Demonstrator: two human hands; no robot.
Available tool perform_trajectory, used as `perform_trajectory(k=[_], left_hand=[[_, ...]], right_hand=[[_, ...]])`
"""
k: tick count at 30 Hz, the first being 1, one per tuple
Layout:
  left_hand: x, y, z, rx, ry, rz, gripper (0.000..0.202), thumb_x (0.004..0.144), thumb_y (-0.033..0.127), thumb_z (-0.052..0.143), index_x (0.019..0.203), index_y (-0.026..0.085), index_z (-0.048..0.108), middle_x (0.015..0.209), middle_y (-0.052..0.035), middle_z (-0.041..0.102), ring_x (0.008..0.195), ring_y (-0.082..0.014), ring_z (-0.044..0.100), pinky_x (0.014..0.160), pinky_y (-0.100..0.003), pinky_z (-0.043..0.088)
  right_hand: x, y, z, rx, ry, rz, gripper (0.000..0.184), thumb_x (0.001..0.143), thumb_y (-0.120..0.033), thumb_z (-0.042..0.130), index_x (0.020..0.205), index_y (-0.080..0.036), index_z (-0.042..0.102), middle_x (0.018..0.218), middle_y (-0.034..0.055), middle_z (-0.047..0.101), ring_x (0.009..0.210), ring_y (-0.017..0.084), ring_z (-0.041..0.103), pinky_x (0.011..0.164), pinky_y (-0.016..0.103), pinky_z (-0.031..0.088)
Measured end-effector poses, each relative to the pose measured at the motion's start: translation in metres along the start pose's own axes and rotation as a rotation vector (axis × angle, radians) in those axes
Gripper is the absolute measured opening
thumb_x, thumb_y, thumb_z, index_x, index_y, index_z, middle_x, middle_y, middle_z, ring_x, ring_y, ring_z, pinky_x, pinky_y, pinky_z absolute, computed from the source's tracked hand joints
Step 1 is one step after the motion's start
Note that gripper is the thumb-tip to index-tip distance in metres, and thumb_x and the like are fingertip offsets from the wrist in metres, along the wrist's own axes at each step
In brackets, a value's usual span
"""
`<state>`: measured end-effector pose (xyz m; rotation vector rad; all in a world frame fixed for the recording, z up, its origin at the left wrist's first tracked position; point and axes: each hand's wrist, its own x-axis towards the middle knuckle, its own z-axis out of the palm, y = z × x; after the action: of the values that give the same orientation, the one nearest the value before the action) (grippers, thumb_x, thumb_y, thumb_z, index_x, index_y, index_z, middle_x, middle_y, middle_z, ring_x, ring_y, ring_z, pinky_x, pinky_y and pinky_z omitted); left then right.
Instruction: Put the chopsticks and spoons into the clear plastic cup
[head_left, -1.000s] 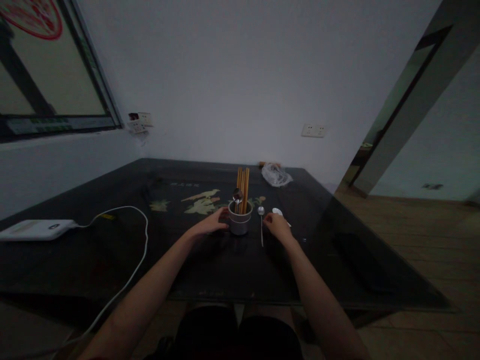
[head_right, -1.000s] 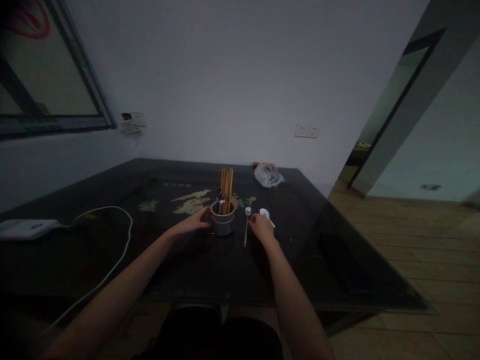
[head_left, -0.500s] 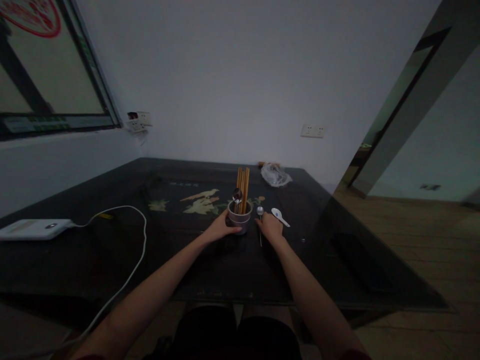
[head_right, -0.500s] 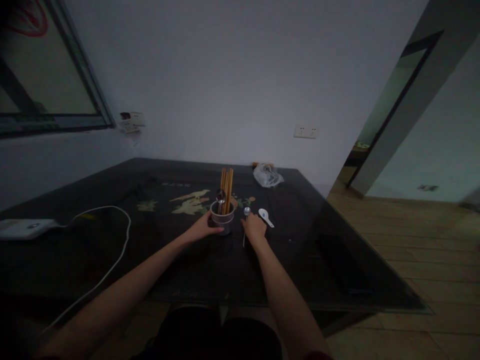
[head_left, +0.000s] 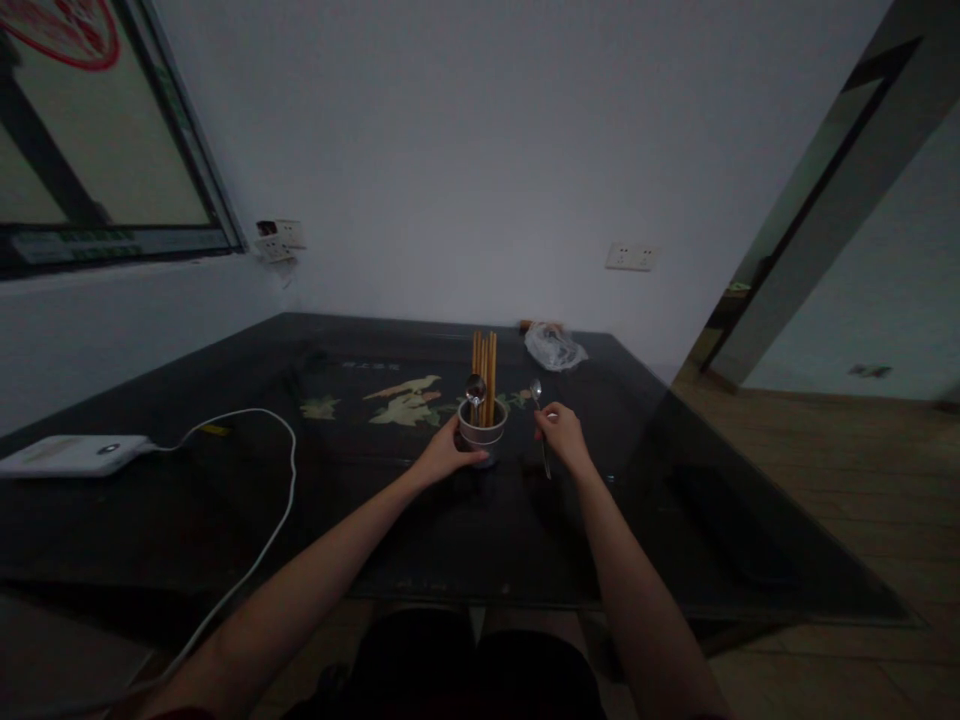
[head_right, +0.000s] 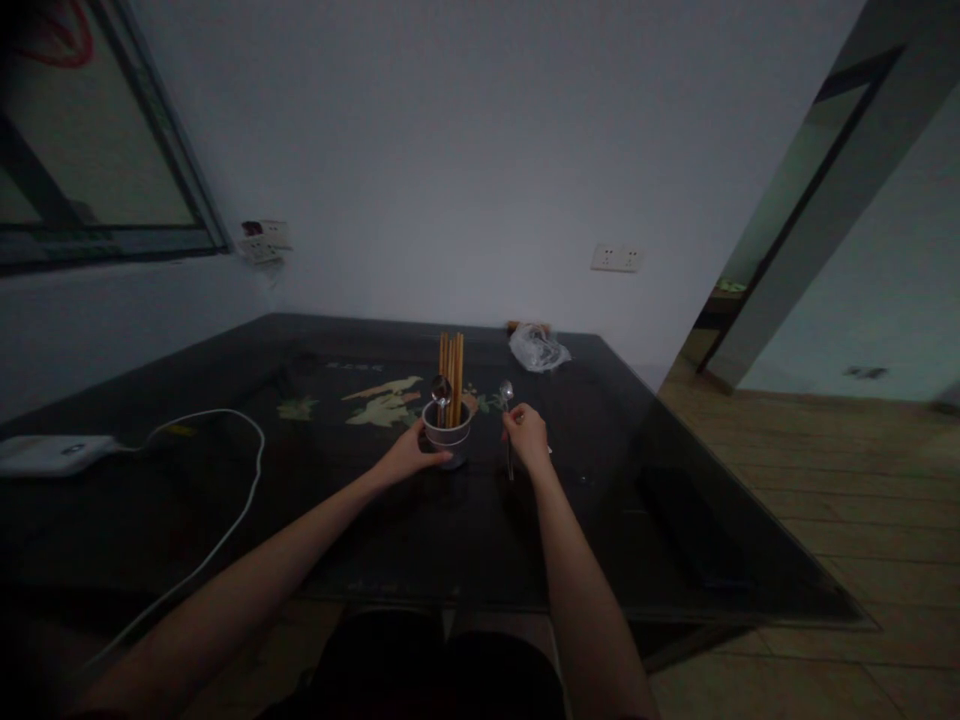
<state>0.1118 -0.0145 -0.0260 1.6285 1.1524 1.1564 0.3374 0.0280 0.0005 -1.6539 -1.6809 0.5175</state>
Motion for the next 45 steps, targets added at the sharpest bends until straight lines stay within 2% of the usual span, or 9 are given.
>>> perform_trajectory(k=[3, 6, 12, 16, 21, 27, 33, 37, 45], left_hand=[[-0.002, 0.003, 0.001, -0.019, 0.001, 0.011, 0.075, 0.059, 0.026, 0.08, 0.124, 0.015, 0.045, 0.126, -0.015, 0.057, 0.114, -0.0268, 0.056, 0.1, -0.045, 0.041], [-0.003, 0.004, 0.002, 0.001, 0.011, 0.026, 0.078, 0.058, 0.028, 0.08, 0.126, 0.014, 0.044, 0.127, -0.0162, 0.056, 0.116, -0.0275, 0.054, 0.101, -0.044, 0.04], [-0.004, 0.006, 0.003, 0.003, 0.026, 0.019, 0.079, 0.058, 0.028, 0.08, 0.127, 0.015, 0.045, 0.126, -0.0156, 0.056, 0.117, -0.0281, 0.054, 0.102, -0.044, 0.039], [-0.002, 0.002, 0.004, -0.041, 0.027, 0.029, 0.079, 0.056, 0.026, 0.081, 0.127, 0.015, 0.046, 0.125, -0.0155, 0.057, 0.116, -0.0279, 0.055, 0.103, -0.045, 0.038], [0.003, -0.011, 0.005, -0.051, 0.031, 0.054, 0.083, 0.054, 0.027, 0.083, 0.127, 0.016, 0.045, 0.124, -0.0147, 0.058, 0.116, -0.0282, 0.054, 0.104, -0.046, 0.036], [0.004, -0.015, 0.004, -0.027, 0.042, 0.039, 0.083, 0.054, 0.027, 0.083, 0.128, 0.017, 0.045, 0.126, -0.0133, 0.057, 0.115, -0.0275, 0.055, 0.103, -0.044, 0.038], [0.005, -0.016, 0.005, -0.023, 0.025, 0.056, 0.078, 0.056, 0.026, 0.082, 0.125, 0.017, 0.046, 0.124, -0.0135, 0.058, 0.115, -0.0279, 0.055, 0.101, -0.045, 0.04], [0.005, -0.016, 0.005, -0.002, 0.03, 0.044, 0.073, 0.057, 0.028, 0.081, 0.121, 0.015, 0.048, 0.121, -0.0141, 0.059, 0.111, -0.028, 0.057, 0.099, -0.044, 0.042], [0.005, -0.016, 0.006, 0.034, 0.036, 0.077, 0.071, 0.057, 0.03, 0.081, 0.119, 0.014, 0.049, 0.118, -0.0139, 0.061, 0.109, -0.0279, 0.058, 0.096, -0.043, 0.043]], right_hand=[[-0.002, -0.007, -0.015, 0.419, 0.007, -0.064, 0.026, 0.075, -0.041, 0.059, 0.081, -0.016, 0.058, 0.049, -0.0022, 0.059, 0.04, 0.011, 0.047, 0.043, 0.021, 0.033], [-0.008, -0.018, -0.03, 0.725, -0.026, -0.091, 0.043, 0.066, -0.048, 0.068, 0.092, -0.015, 0.059, 0.054, -0.0012, 0.063, 0.037, 0.009, 0.045, 0.039, 0.02, 0.031], [-0.015, -0.053, -0.053, 0.923, 0.041, -0.192, 0.037, 0.072, -0.05, 0.064, 0.085, -0.017, 0.056, 0.057, 0.0001, 0.064, 0.04, 0.008, 0.05, 0.038, 0.018, 0.034], [-0.014, -0.084, -0.053, 0.921, 0.125, -0.317, 0.03, 0.079, -0.049, 0.057, 0.083, -0.019, 0.053, 0.062, -0.0006, 0.064, 0.043, 0.007, 0.052, 0.04, 0.018, 0.038], [-0.013, -0.105, -0.028, 0.85, 0.082, -0.367, 0.029, 0.077, -0.047, 0.059, 0.074, -0.018, 0.054, 0.063, -0.0009, 0.06, 0.044, 0.008, 0.053, 0.042, 0.019, 0.041], [-0.006, -0.091, -0.001, 0.739, 0.039, -0.282, 0.033, 0.069, -0.048, 0.064, 0.079, -0.018, 0.056, 0.059, -0.0007, 0.062, 0.045, 0.011, 0.055, 0.042, 0.021, 0.042], [0.002, -0.078, 0.006, 0.645, 0.036, -0.233, 0.026, 0.07, -0.043, 0.063, 0.072, -0.018, 0.057, 0.058, 0.0008, 0.064, 0.051, 0.014, 0.059, 0.048, 0.022, 0.043], [0.005, -0.074, 0.01, 0.463, 0.086, -0.268, 0.026, 0.072, -0.041, 0.061, 0.064, -0.016, 0.062, 0.061, 0.0018, 0.064, 0.059, 0.015, 0.059, 0.056, 0.024, 0.042], [0.005, -0.063, 0.016, 0.285, 0.094, -0.274, 0.025, 0.071, -0.04, 0.062, 0.066, -0.016, 0.066, 0.066, 0.0025, 0.063, 0.063, 0.015, 0.055, 0.06, 0.025, 0.039]])
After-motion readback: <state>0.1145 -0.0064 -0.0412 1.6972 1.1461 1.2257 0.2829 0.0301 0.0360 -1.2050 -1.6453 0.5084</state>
